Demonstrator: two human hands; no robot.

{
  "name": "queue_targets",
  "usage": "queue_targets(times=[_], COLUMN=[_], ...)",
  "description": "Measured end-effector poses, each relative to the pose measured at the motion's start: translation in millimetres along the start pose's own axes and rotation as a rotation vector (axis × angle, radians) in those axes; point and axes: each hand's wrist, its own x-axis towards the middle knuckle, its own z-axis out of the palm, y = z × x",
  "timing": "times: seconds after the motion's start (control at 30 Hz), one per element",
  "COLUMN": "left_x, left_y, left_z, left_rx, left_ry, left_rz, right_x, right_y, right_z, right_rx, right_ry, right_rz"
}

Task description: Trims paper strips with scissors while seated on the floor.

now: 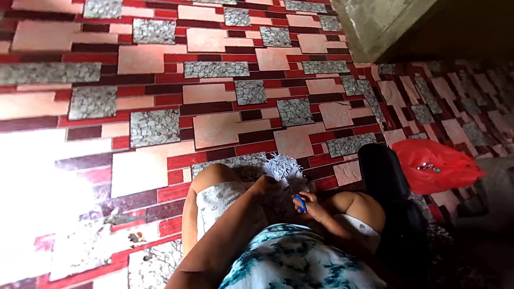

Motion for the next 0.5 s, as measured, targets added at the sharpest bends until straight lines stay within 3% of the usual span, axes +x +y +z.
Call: queue_targets(times=[0.23, 0.5], left_x=[8, 11], left_y=[-6, -12], left_z=[1, 6], left_rx=[0.021, 0.033], left_ry=[0.008, 0.096], left_rz=[0.019, -0.02], right_x=[11, 9], right_y=[15, 6], right_z=[-3, -4], right_rx=[0.045, -0.083], right_ry=[-0.001, -0.057], right_rz=[-0.036, -0.036])
